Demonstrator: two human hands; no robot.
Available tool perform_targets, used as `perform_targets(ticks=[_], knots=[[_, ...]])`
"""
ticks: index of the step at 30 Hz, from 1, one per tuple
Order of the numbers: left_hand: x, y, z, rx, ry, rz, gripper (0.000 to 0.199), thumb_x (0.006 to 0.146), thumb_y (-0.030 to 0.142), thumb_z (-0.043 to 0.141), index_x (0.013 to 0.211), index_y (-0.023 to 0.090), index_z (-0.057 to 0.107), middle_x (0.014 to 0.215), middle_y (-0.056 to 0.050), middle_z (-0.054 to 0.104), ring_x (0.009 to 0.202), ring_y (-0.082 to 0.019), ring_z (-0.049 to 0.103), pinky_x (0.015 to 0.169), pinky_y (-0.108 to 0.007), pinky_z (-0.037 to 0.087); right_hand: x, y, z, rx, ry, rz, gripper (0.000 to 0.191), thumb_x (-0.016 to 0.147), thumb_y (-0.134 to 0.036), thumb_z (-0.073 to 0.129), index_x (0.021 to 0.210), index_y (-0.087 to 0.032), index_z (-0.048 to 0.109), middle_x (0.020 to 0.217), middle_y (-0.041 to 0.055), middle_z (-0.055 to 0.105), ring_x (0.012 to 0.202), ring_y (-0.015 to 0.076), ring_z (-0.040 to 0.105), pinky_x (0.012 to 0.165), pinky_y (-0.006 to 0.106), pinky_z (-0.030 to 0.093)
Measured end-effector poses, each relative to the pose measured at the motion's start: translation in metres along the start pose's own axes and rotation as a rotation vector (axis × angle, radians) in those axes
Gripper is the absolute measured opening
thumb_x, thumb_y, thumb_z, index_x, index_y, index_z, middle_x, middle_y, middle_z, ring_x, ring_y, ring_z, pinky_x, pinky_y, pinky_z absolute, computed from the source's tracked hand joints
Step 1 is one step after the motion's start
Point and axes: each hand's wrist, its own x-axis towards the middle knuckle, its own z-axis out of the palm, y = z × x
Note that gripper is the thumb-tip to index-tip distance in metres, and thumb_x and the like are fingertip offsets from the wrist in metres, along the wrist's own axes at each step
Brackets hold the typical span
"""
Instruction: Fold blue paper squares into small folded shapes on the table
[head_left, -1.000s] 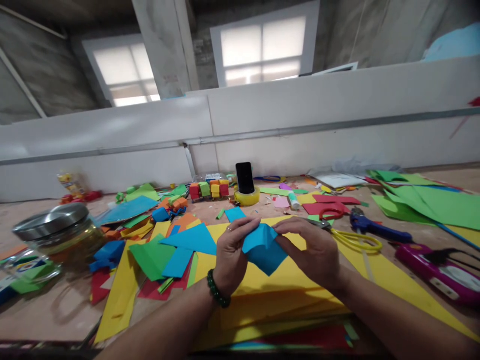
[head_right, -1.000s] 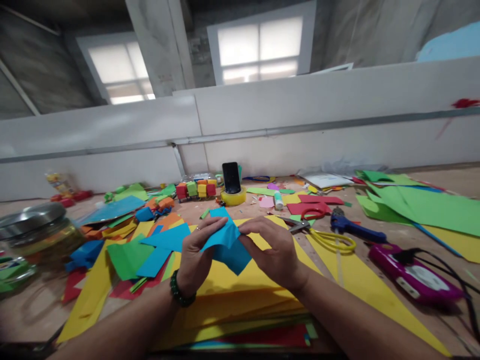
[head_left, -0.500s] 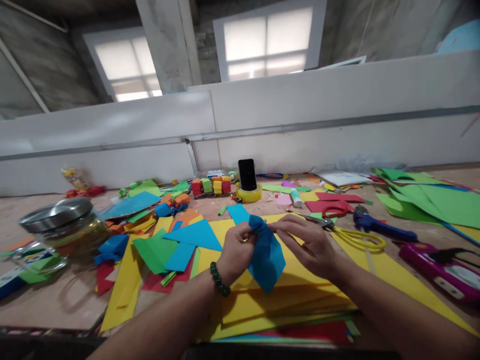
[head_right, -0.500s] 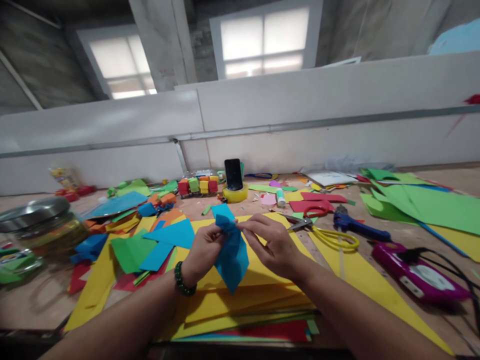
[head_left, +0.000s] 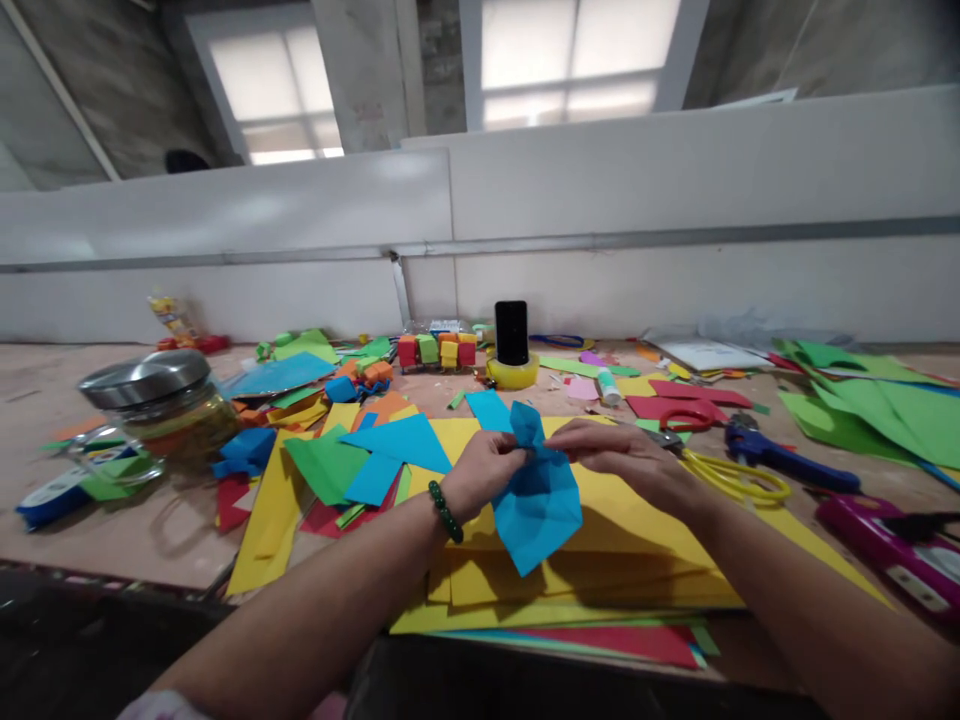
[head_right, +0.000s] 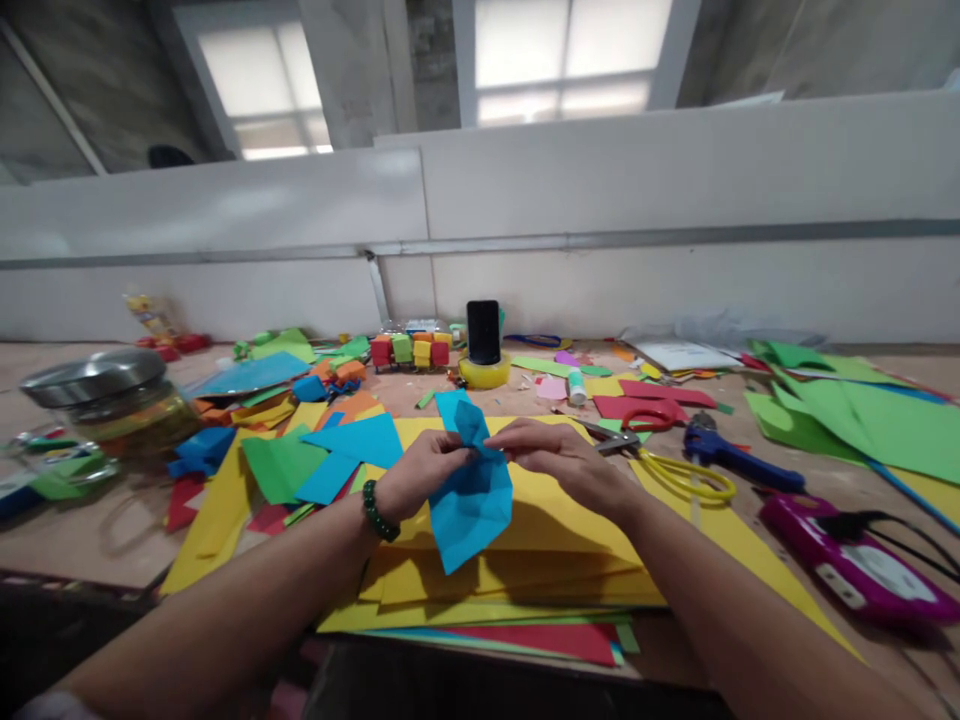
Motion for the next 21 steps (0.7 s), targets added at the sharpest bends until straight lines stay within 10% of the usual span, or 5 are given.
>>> perform_targets(ticks=[6, 12, 21], knots=[[-0.002, 0.003, -0.001, 0.153, -0.049, 0.04, 0.02, 0.074, 0.006, 0.05, 0.067, 0.01, 0.068, 0.056, 0.004, 0.053, 0.054, -0.008, 0.041, 0.053, -0.02, 0.032, -0.001, -0.008, 0.003, -0.304, -0.041, -0.117, 0.026, 0.091, -0.027, 0.052, 0.104, -0.024, 0.074, 0.096, 0.008, 0.066, 0.086, 0.0184, 0.063, 0.075, 0.031, 0.05], [0.0, -0.002, -0.002, 0.238, -0.07, 0.08, 0.02, 0.071, 0.009, 0.051, 0.065, 0.011, 0.07, 0.058, 0.003, 0.058, 0.059, -0.01, 0.047, 0.057, -0.021, 0.036, 0.002, -0.006, 0.016, -0.474, 0.058, 0.023, 0.028, 0.09, -0.034, 0.056, 0.07, -0.02, 0.071, 0.076, 0.0049, 0.065, 0.068, 0.0151, 0.06, 0.061, 0.027, 0.045], [-0.005, 0.002, -0.001, 0.29, -0.116, 0.045, 0.018, 0.075, 0.025, 0.053, 0.067, 0.014, 0.065, 0.057, 0.002, 0.052, 0.052, -0.01, 0.043, 0.049, -0.022, 0.032, 0.004, -0.004, 0.028, -0.575, 0.177, 0.182, 0.021, 0.084, -0.033, 0.06, 0.073, -0.021, 0.073, 0.074, 0.0044, 0.066, 0.065, 0.0166, 0.059, 0.059, 0.029, 0.044]])
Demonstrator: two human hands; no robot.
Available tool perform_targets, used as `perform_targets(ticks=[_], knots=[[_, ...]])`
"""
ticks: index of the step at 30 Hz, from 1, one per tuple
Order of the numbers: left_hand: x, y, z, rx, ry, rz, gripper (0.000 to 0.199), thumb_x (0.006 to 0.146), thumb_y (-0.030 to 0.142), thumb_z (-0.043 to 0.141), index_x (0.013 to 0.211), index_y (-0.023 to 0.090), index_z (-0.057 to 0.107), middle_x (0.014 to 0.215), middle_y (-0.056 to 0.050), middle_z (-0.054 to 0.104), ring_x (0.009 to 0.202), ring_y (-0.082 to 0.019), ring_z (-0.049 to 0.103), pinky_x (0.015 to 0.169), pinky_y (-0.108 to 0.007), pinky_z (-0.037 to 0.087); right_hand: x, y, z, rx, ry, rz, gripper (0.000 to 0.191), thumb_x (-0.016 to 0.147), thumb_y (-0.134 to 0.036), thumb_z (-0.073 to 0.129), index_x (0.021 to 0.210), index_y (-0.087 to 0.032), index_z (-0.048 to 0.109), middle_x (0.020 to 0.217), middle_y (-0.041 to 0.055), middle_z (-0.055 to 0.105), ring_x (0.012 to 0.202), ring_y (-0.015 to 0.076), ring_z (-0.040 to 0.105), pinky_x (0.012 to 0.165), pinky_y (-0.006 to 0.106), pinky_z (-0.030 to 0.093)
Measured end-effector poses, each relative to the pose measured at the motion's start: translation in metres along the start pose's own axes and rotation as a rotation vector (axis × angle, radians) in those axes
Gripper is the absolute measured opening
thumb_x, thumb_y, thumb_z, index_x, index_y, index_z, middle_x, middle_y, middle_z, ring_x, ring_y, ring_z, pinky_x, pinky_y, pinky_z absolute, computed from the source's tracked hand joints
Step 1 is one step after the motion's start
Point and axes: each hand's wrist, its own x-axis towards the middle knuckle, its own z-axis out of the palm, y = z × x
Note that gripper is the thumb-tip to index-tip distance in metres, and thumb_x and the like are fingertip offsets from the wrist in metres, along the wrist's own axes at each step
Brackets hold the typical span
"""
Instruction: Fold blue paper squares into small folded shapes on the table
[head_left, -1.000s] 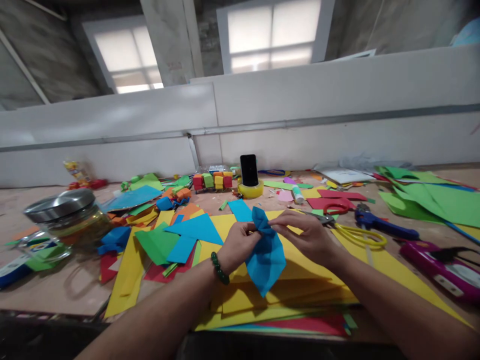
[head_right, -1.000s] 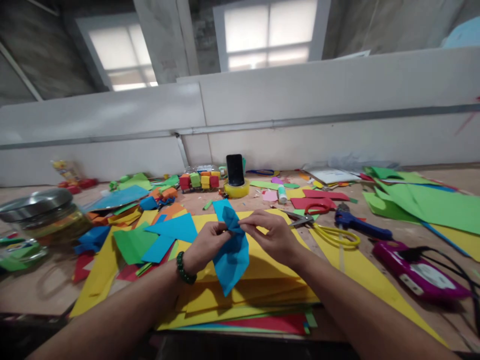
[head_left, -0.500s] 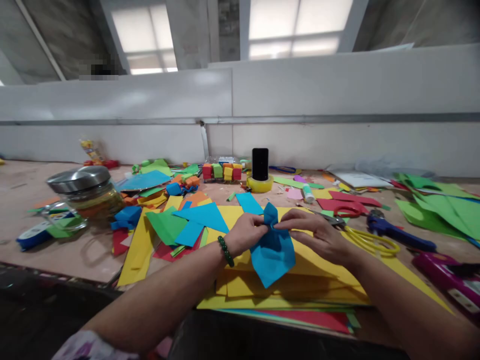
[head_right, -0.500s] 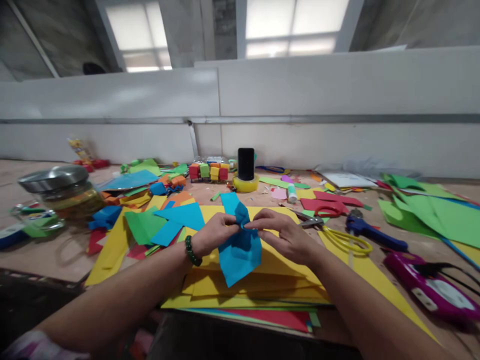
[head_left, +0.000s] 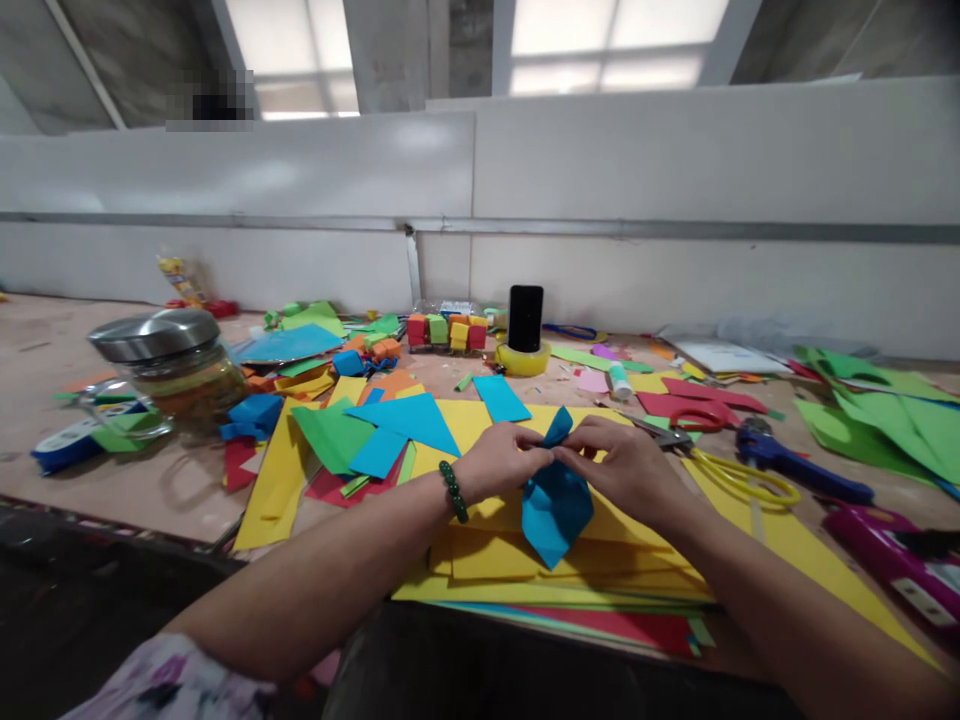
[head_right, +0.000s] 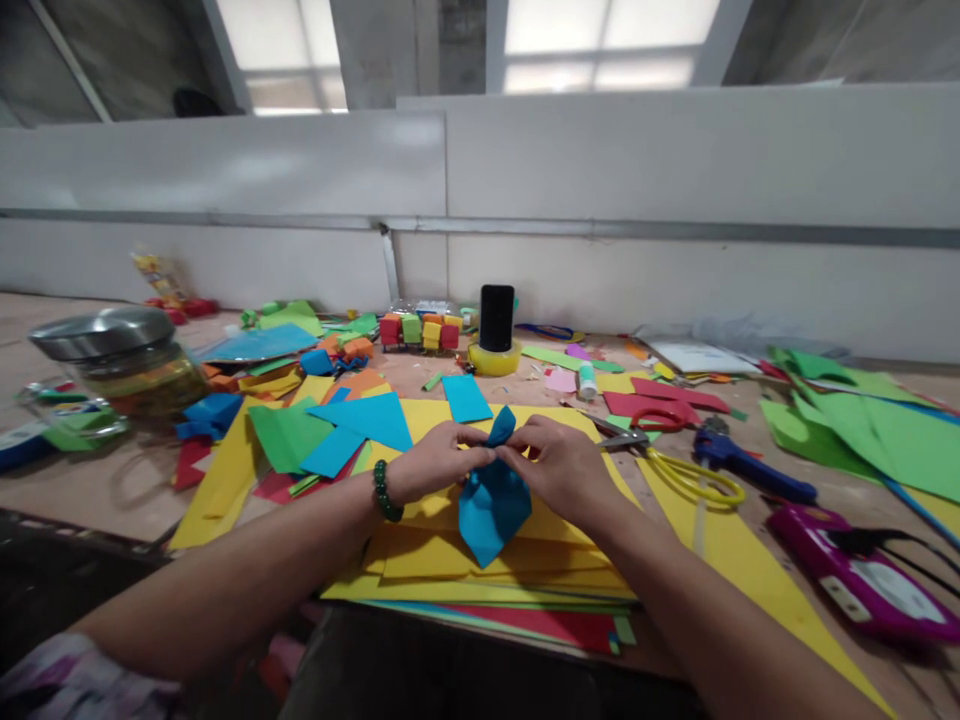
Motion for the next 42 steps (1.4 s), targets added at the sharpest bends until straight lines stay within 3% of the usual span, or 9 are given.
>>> perform_targets(ticks=[4, 9, 12, 20, 25, 28, 33, 37, 42], knots=[[0.004, -0.003, 0.0, 0.007, 0.05, 0.015, 0.03, 0.077, 0.022, 0.049, 0.048, 0.017, 0.042, 0.047, 0.004, 0.037, 0.049, -0.009, 0.035, 0.048, -0.023, 0.025, 0.003, 0.002, 0.0, 0.134, -0.047, -0.025, 0.029, 0.086, -0.037, 0.055, 0.072, -0.019, 0.073, 0.069, 0.0049, 0.066, 0.063, 0.0174, 0.06, 0.059, 0.03, 0.045], [0.007, -0.007, -0.002, -0.043, 0.077, -0.028, 0.027, 0.078, 0.022, 0.048, 0.052, 0.018, 0.041, 0.047, 0.006, 0.032, 0.046, -0.008, 0.031, 0.045, -0.023, 0.021, 0.008, 0.016, -0.006, 0.495, -0.133, 0.072, 0.025, 0.08, -0.038, 0.063, 0.09, -0.019, 0.075, 0.089, 0.0068, 0.075, 0.079, 0.0208, 0.066, 0.07, 0.033, 0.053], [0.006, -0.004, -0.003, -0.098, 0.085, -0.08, 0.026, 0.079, 0.023, 0.046, 0.054, 0.019, 0.04, 0.047, 0.007, 0.03, 0.044, -0.008, 0.031, 0.043, -0.022, 0.024, 0.009, 0.025, -0.008, 0.572, -0.131, 0.035, 0.028, 0.077, -0.038, 0.069, 0.097, -0.019, 0.073, 0.09, 0.0069, 0.072, 0.077, 0.0188, 0.065, 0.068, 0.033, 0.054], [0.006, -0.003, 0.001, -0.161, 0.07, -0.054, 0.021, 0.08, 0.022, 0.048, 0.064, 0.013, 0.059, 0.052, 0.005, 0.04, 0.049, -0.008, 0.031, 0.048, -0.021, 0.025, 0.01, 0.026, -0.003, 0.456, -0.022, -0.13, 0.022, 0.08, -0.041, 0.069, 0.083, -0.021, 0.076, 0.083, 0.0067, 0.068, 0.076, 0.0179, 0.063, 0.068, 0.032, 0.052], [0.005, -0.006, 0.001, -0.148, 0.045, 0.066, 0.019, 0.077, 0.022, 0.056, 0.08, 0.01, 0.07, 0.072, -0.002, 0.064, 0.065, -0.011, 0.052, 0.059, -0.021, 0.04, 0.009, 0.026, -0.002, 0.405, -0.002, -0.13, 0.021, 0.082, -0.041, 0.067, 0.086, -0.023, 0.077, 0.08, 0.0062, 0.069, 0.074, 0.0183, 0.063, 0.066, 0.032, 0.052], [0.005, -0.009, 0.0, -0.08, 0.085, 0.115, 0.021, 0.076, 0.022, 0.058, 0.081, 0.01, 0.074, 0.077, -0.005, 0.071, 0.071, -0.016, 0.059, 0.063, -0.022, 0.045, 0.007, 0.023, -0.002, 0.443, -0.008, -0.124, 0.02, 0.081, -0.039, 0.068, 0.085, -0.022, 0.076, 0.084, 0.0066, 0.069, 0.077, 0.0186, 0.065, 0.069, 0.033, 0.053], [0.01, -0.012, 0.001, -0.141, 0.223, 0.088, 0.026, 0.077, 0.024, 0.057, 0.087, 0.012, 0.077, 0.08, -0.005, 0.075, 0.068, -0.016, 0.062, 0.06, -0.022, 0.046, 0.006, 0.009, -0.002, 0.486, 0.102, 0.022, 0.025, 0.083, -0.043, 0.063, 0.082, -0.018, 0.066, 0.074, 0.0032, 0.065, 0.067, 0.0164, 0.061, 0.061, 0.03, 0.052], [0.013, -0.014, 0.004, -0.233, 0.266, 0.128, 0.025, 0.078, 0.026, 0.057, 0.082, 0.012, 0.077, 0.073, -0.003, 0.073, 0.063, -0.013, 0.058, 0.058, -0.02, 0.044, 0.003, 0.001, 0.002, 0.293, 0.125, 0.111, 0.024, 0.081, -0.04, 0.062, 0.076, -0.017, 0.064, 0.067, 0.003, 0.064, 0.059, 0.0156, 0.057, 0.053, 0.029, 0.046], [0.012, -0.014, 0.007, -0.232, 0.28, 0.152, 0.025, 0.078, 0.021, 0.056, 0.083, 0.01, 0.078, 0.06, 0.001, 0.063, 0.054, -0.009, 0.047, 0.051, -0.019, 0.035, 0.003, 0.0, 0.009, 0.238, 0.16, 0.182, 0.021, 0.08, -0.034, 0.059, 0.089, -0.018, 0.069, 0.072, 0.0047, 0.07, 0.06, 0.018, 0.061, 0.055, 0.03, 0.047]])
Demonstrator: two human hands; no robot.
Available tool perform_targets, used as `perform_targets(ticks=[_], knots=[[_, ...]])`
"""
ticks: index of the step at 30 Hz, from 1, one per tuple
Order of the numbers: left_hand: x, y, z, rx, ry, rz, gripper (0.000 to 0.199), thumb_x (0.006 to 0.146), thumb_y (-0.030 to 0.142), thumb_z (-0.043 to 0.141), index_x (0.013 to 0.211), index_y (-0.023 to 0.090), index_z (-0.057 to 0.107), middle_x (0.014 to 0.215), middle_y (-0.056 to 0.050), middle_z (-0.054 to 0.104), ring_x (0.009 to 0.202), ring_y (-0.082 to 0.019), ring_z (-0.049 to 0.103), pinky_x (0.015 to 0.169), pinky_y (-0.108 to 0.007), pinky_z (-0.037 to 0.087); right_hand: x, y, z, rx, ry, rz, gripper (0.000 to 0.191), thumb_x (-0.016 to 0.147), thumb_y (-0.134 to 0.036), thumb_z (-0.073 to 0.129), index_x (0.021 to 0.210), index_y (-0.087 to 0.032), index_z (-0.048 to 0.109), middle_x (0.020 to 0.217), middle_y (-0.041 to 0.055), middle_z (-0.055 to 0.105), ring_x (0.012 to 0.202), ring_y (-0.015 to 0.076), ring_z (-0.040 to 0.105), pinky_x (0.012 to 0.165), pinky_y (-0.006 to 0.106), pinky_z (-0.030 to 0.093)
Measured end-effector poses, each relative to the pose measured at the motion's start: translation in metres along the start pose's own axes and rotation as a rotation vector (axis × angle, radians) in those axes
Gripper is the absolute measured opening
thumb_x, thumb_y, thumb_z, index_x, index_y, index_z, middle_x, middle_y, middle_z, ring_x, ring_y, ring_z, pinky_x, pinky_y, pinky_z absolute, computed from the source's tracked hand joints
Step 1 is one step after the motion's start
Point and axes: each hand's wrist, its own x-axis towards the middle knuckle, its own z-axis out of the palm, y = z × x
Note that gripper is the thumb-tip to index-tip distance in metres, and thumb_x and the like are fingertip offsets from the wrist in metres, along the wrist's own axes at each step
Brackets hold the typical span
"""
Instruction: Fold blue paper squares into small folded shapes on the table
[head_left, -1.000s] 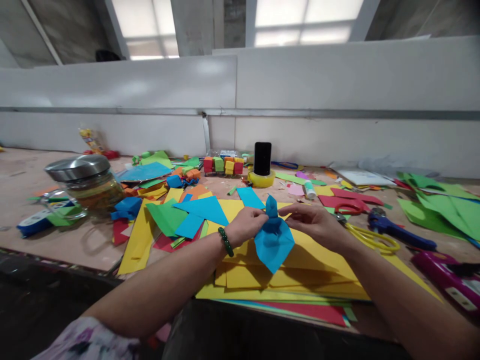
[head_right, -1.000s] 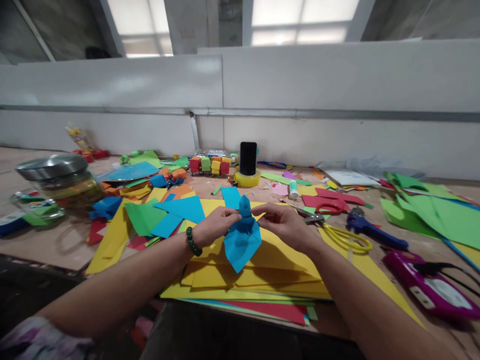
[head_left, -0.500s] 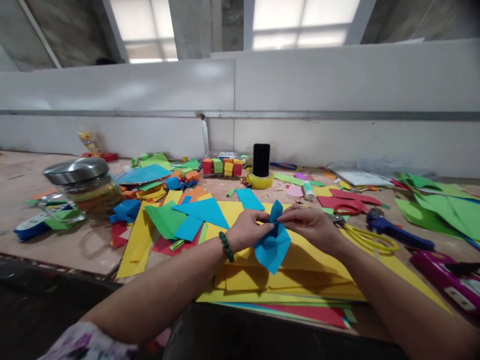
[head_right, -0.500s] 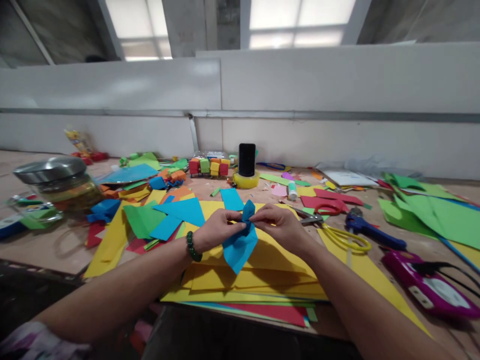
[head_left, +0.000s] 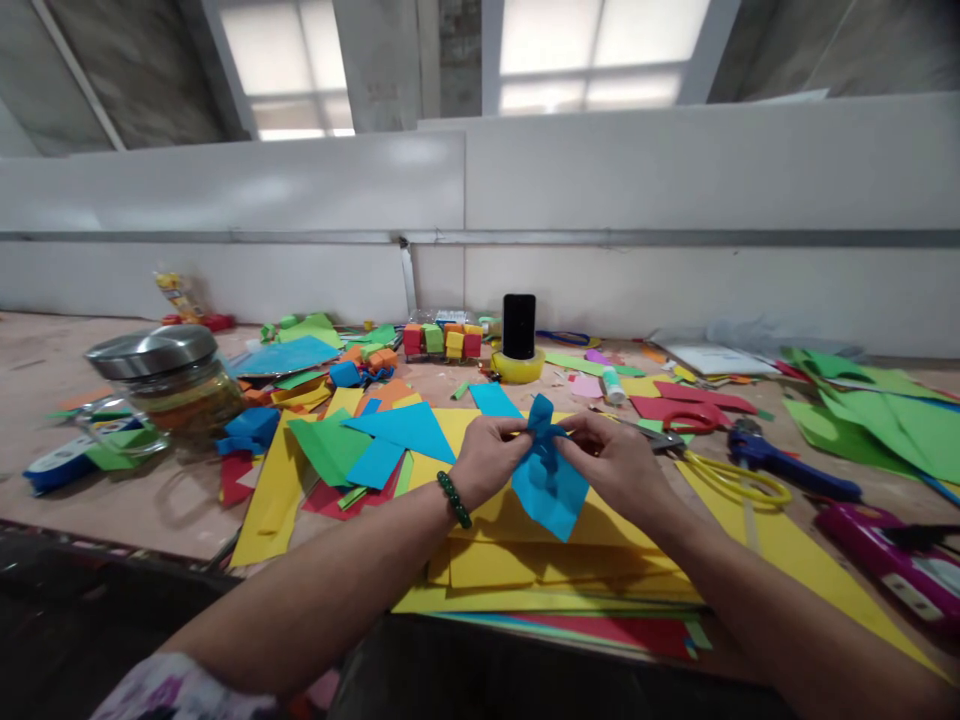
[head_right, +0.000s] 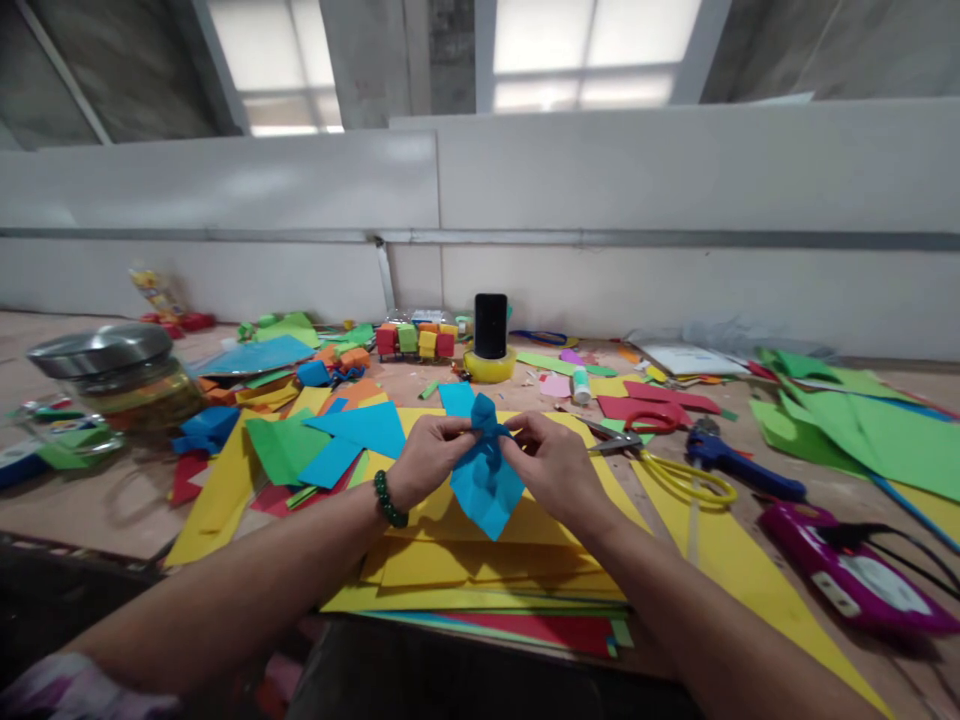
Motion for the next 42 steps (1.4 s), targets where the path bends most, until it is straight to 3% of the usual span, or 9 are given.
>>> perform_targets(ticks=[5, 11, 19, 26, 29, 33, 38, 42], knots=[[-0.003, 0.005, 0.004, 0.04, -0.011, 0.006, 0.027, 0.073, 0.012, 0.055, 0.087, 0.011, 0.078, 0.066, 0.0, 0.067, 0.058, -0.01, 0.05, 0.054, -0.018, 0.038, 0.004, 0.001, -0.002, -0.077, -0.049, -0.027, 0.018, 0.079, -0.028, 0.058, 0.087, -0.022, 0.073, 0.082, 0.0034, 0.076, 0.067, 0.019, 0.066, 0.06, 0.03, 0.049], [-0.003, 0.003, 0.005, 0.117, -0.017, 0.008, 0.035, 0.069, 0.006, 0.051, 0.09, 0.013, 0.079, 0.067, 0.0, 0.069, 0.058, -0.01, 0.051, 0.054, -0.018, 0.037, -0.001, -0.006, -0.005, -0.251, 0.017, -0.068, 0.014, 0.081, -0.032, 0.062, 0.083, -0.023, 0.072, 0.077, 0.003, 0.074, 0.064, 0.0194, 0.064, 0.057, 0.03, 0.043], [-0.001, -0.002, 0.004, 0.14, -0.04, -0.008, 0.031, 0.072, 0.012, 0.051, 0.087, 0.011, 0.078, 0.054, 0.003, 0.057, 0.052, -0.008, 0.041, 0.048, -0.018, 0.029, 0.0, -0.009, -0.005, -0.302, 0.027, -0.016, 0.011, 0.079, -0.031, 0.063, 0.072, -0.023, 0.068, 0.067, 0.0015, 0.07, 0.058, 0.0187, 0.06, 0.056, 0.029, 0.04], [-0.005, 0.002, 0.003, 0.19, -0.083, 0.032, 0.028, 0.077, 0.026, 0.059, 0.089, 0.01, 0.078, 0.072, -0.003, 0.07, 0.062, -0.012, 0.055, 0.055, -0.02, 0.038, 0.0, -0.008, -0.003, -0.424, -0.018, -0.007, 0.011, 0.078, -0.028, 0.061, 0.072, -0.024, 0.069, 0.07, 0.0026, 0.071, 0.067, 0.0215, 0.063, 0.059, 0.03, 0.039], [-0.003, 0.0, 0.002, 0.247, -0.076, 0.045, 0.025, 0.077, 0.02, 0.055, 0.084, 0.01, 0.077, 0.069, -0.002, 0.069, 0.064, -0.013, 0.055, 0.054, -0.019, 0.036, -0.001, -0.004, 0.001, -0.387, -0.028, 0.006, 0.011, 0.078, -0.033, 0.062, 0.077, -0.023, 0.067, 0.075, 0.0034, 0.072, 0.068, 0.0214, 0.064, 0.061, 0.03, 0.04], [-0.001, -0.004, 0.002, 0.284, -0.054, 0.065, 0.025, 0.077, 0.018, 0.054, 0.083, 0.013, 0.077, 0.07, -0.001, 0.071, 0.065, -0.014, 0.057, 0.057, -0.021, 0.039, 0.001, 0.0, 0.005, -0.182, -0.116, 0.078, 0.021, 0.077, -0.028, 0.058, 0.096, -0.02, 0.063, 0.077, 0.0023, 0.072, 0.064, 0.0174, 0.063, 0.057, 0.026, 0.04], [-0.001, -0.005, 0.004, 0.372, -0.037, 0.087, 0.027, 0.075, 0.016, 0.054, 0.086, 0.016, 0.078, 0.076, -0.001, 0.073, 0.07, -0.016, 0.059, 0.062, -0.022, 0.042, 0.005, 0.0, 0.008, -0.201, -0.187, 0.133, 0.017, 0.074, -0.021, 0.048, 0.082, -0.018, 0.064, 0.053, -0.0038, 0.056, 0.048, 0.0134, 0.049, 0.047, 0.023, 0.029], [-0.001, -0.003, 0.004, 0.403, -0.037, 0.066, 0.027, 0.072, 0.015, 0.057, 0.087, 0.017, 0.079, 0.077, -0.001, 0.074, 0.071, -0.017, 0.061, 0.062, -0.022, 0.043, 0.002, -0.003, 0.014, -0.288, -0.149, 0.101, 0.015, 0.075, -0.019, 0.048, 0.082, -0.019, 0.061, 0.059, -0.001, 0.058, 0.055, 0.0155, 0.051, 0.052, 0.025, 0.028]])
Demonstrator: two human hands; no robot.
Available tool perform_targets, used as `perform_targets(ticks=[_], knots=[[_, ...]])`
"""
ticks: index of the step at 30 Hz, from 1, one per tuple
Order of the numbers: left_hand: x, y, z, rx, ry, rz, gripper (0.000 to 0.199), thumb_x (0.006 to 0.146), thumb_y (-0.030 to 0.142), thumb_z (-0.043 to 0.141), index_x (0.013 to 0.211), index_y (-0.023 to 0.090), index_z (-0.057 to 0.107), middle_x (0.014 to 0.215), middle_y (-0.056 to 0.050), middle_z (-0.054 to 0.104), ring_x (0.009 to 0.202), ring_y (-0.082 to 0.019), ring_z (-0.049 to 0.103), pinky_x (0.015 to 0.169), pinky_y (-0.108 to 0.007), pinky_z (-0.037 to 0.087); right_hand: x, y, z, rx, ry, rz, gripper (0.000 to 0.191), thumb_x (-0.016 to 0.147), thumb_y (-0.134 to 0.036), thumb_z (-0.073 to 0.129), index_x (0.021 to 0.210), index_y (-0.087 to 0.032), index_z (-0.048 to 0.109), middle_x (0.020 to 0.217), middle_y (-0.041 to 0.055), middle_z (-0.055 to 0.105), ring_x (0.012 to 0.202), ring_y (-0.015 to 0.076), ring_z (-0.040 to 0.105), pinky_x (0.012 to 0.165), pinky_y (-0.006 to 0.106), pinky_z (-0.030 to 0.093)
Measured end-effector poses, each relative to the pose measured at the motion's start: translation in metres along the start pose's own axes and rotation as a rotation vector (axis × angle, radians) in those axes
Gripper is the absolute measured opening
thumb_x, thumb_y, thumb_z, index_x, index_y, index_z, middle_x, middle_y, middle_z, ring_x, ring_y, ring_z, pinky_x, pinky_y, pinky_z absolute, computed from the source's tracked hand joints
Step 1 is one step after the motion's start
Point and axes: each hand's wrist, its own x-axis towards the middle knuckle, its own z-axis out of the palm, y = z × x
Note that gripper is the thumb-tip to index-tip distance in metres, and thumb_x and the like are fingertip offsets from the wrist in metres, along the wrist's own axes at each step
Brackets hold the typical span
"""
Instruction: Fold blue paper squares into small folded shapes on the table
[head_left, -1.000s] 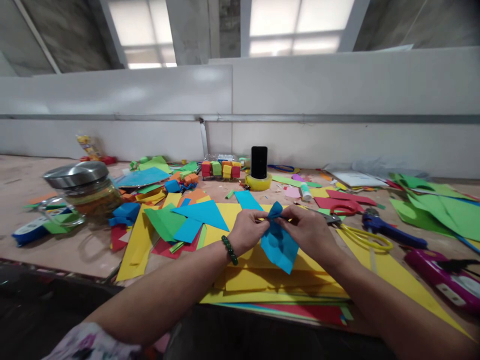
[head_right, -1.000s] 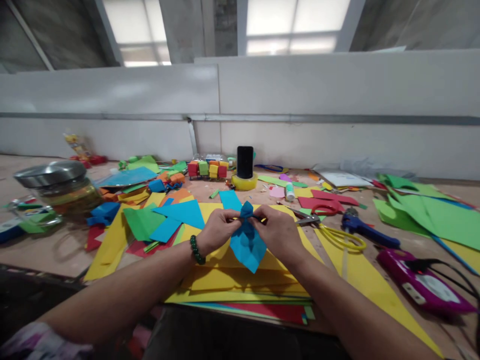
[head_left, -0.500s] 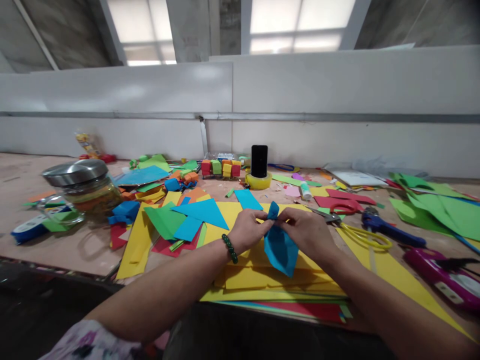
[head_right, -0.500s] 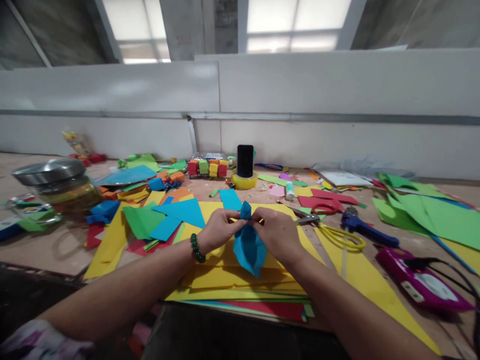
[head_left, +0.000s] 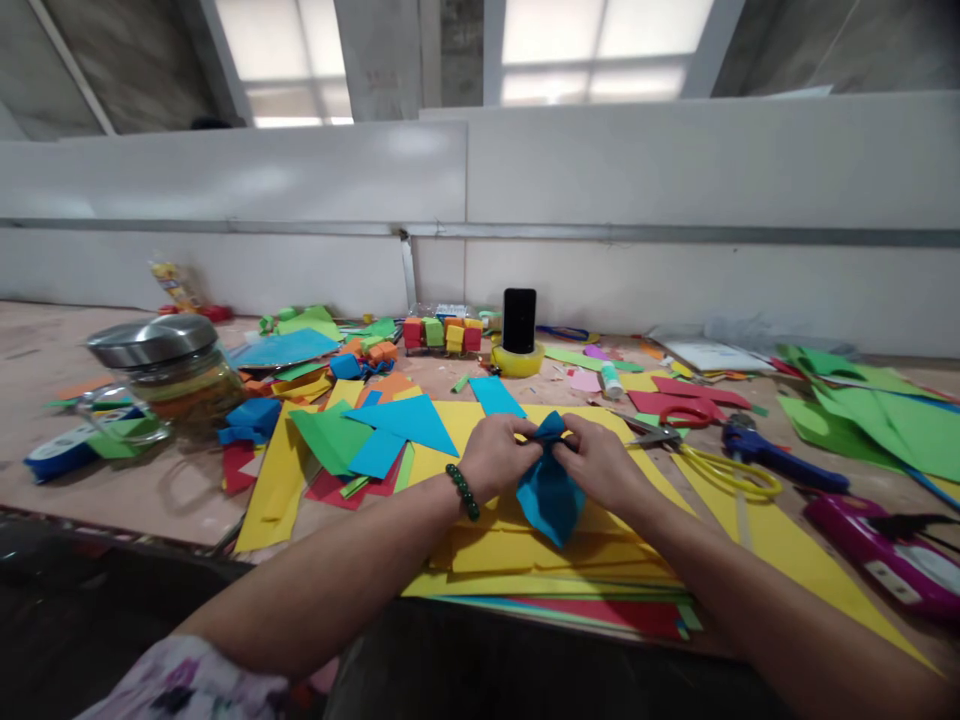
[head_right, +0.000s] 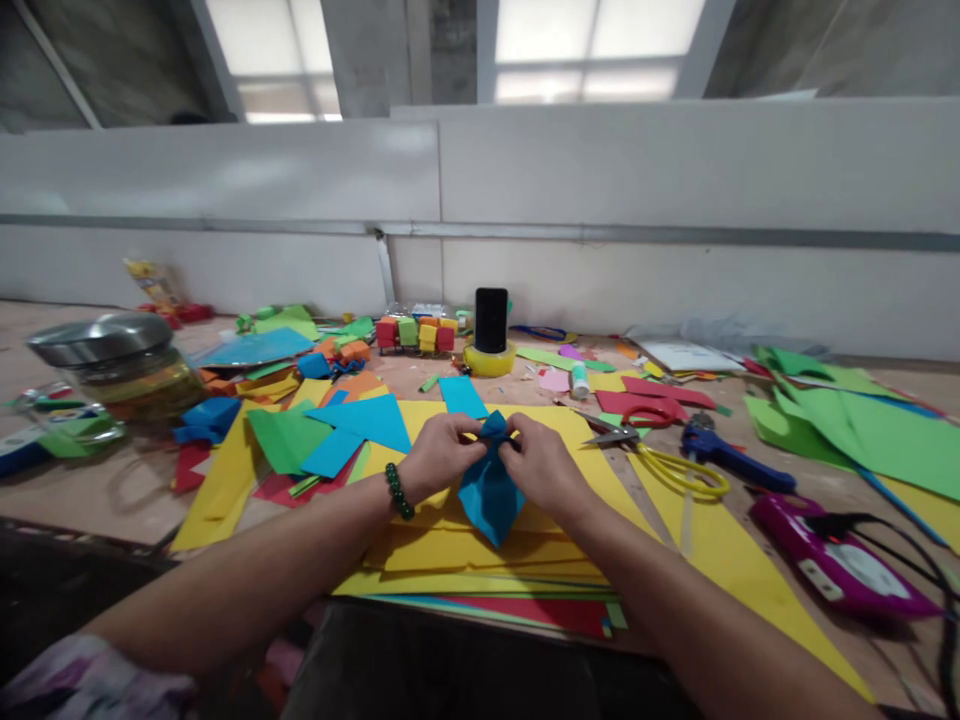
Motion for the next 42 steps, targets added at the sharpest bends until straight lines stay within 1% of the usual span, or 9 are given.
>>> perform_targets(ticks=[4, 7, 14, 21, 26, 33, 35, 38, 42], knots=[[0.002, 0.0, -0.002, -0.027, 0.021, -0.014, 0.023, 0.07, 0.013, 0.058, 0.08, 0.016, 0.078, 0.073, -0.002, 0.074, 0.07, -0.017, 0.063, 0.062, -0.022, 0.045, -0.005, -0.006, 0.002, -0.225, 0.067, 0.019, 0.017, 0.081, -0.025, 0.052, 0.095, -0.018, 0.06, 0.074, 0.0059, 0.068, 0.066, 0.0211, 0.06, 0.056, 0.027, 0.029], [0.004, -0.001, -0.003, -0.055, 0.065, -0.002, 0.021, 0.071, 0.013, 0.058, 0.079, 0.015, 0.077, 0.072, -0.002, 0.073, 0.072, -0.017, 0.064, 0.064, -0.022, 0.046, -0.008, -0.007, 0.0, -0.3, 0.112, 0.007, 0.015, 0.083, -0.031, 0.055, 0.091, -0.02, 0.06, 0.078, 0.0068, 0.071, 0.07, 0.0228, 0.064, 0.057, 0.027, 0.03], [0.007, -0.001, -0.004, -0.097, 0.157, 0.021, 0.017, 0.075, 0.013, 0.057, 0.074, 0.014, 0.074, 0.072, -0.001, 0.072, 0.071, -0.015, 0.063, 0.066, -0.021, 0.048, -0.012, -0.007, 0.002, -0.534, 0.26, -0.062, 0.021, 0.086, -0.039, 0.054, 0.09, -0.022, 0.066, 0.066, 0.0071, 0.071, 0.061, 0.0259, 0.066, 0.053, 0.029, 0.022], [0.007, -0.002, -0.002, -0.117, 0.214, 0.066, 0.013, 0.074, 0.011, 0.058, 0.072, 0.015, 0.07, 0.07, 0.001, 0.068, 0.07, -0.014, 0.061, 0.065, -0.021, 0.049, -0.012, -0.005, -0.008, -0.44, 0.205, -0.087, 0.026, 0.087, -0.038, 0.051, 0.073, -0.021, 0.064, 0.066, 0.0058, 0.071, 0.063, 0.022, 0.066, 0.054, 0.028, 0.028], [0.007, -0.003, -0.002, -0.131, 0.243, 0.081, 0.013, 0.073, 0.009, 0.058, 0.07, 0.015, 0.068, 0.07, 0.0, 0.067, 0.07, -0.014, 0.06, 0.064, -0.021, 0.049, -0.014, -0.005, -0.007, -0.53, 0.274, -0.074, 0.027, 0.085, -0.042, 0.054, 0.076, -0.021, 0.067, 0.062, 0.0078, 0.07, 0.058, 0.023, 0.064, 0.052, 0.029, 0.025], [0.007, 0.007, -0.012, -0.165, 0.294, 0.057, 0.015, 0.075, 0.006, 0.056, 0.071, 0.013, 0.068, 0.069, 0.0, 0.067, 0.068, -0.013, 0.061, 0.063, -0.02, 0.049, -0.015, -0.009, -0.015, -0.09, 0.215, -0.07, 0.016, 0.076, -0.037, 0.062, 0.076, -0.022, 0.067, 0.058, 0.0, 0.065, 0.053, 0.0162, 0.058, 0.051, 0.024, 0.034], [0.008, 0.007, -0.013, -0.167, 0.298, 0.049, 0.014, 0.075, 0.007, 0.056, 0.071, 0.013, 0.069, 0.068, 0.0, 0.067, 0.068, -0.013, 0.061, 0.063, -0.02, 0.049, -0.014, -0.007, -0.013, -0.133, 0.242, -0.076, 0.017, 0.078, -0.037, 0.06, 0.076, -0.021, 0.067, 0.058, 0.0013, 0.066, 0.053, 0.0173, 0.059, 0.051, 0.025, 0.034], [0.01, 0.004, -0.014, -0.167, 0.296, 0.028, 0.013, 0.076, 0.009, 0.058, 0.073, 0.013, 0.07, 0.069, -0.001, 0.068, 0.069, -0.014, 0.061, 0.064, -0.022, 0.05, -0.017, -0.006, -0.006, -0.328, 0.32, -0.125, 0.022, 0.083, -0.035, 0.053, 0.089, -0.021, 0.069, 0.062, 0.0044, 0.069, 0.055, 0.021, 0.063, 0.052, 0.028, 0.032], [0.014, -0.005, -0.017, -0.162, 0.292, -0.02, 0.015, 0.077, 0.013, 0.057, 0.075, 0.014, 0.071, 0.072, -0.003, 0.07, 0.072, -0.016, 0.062, 0.068, -0.026, 0.051, -0.027, -0.011, -0.005, -0.41, 0.283, -0.248, 0.022, 0.084, -0.027, 0.05, 0.093, -0.021, 0.068, 0.055, 0.002, 0.065, 0.048, 0.0181, 0.059, 0.05, 0.027, 0.03]])
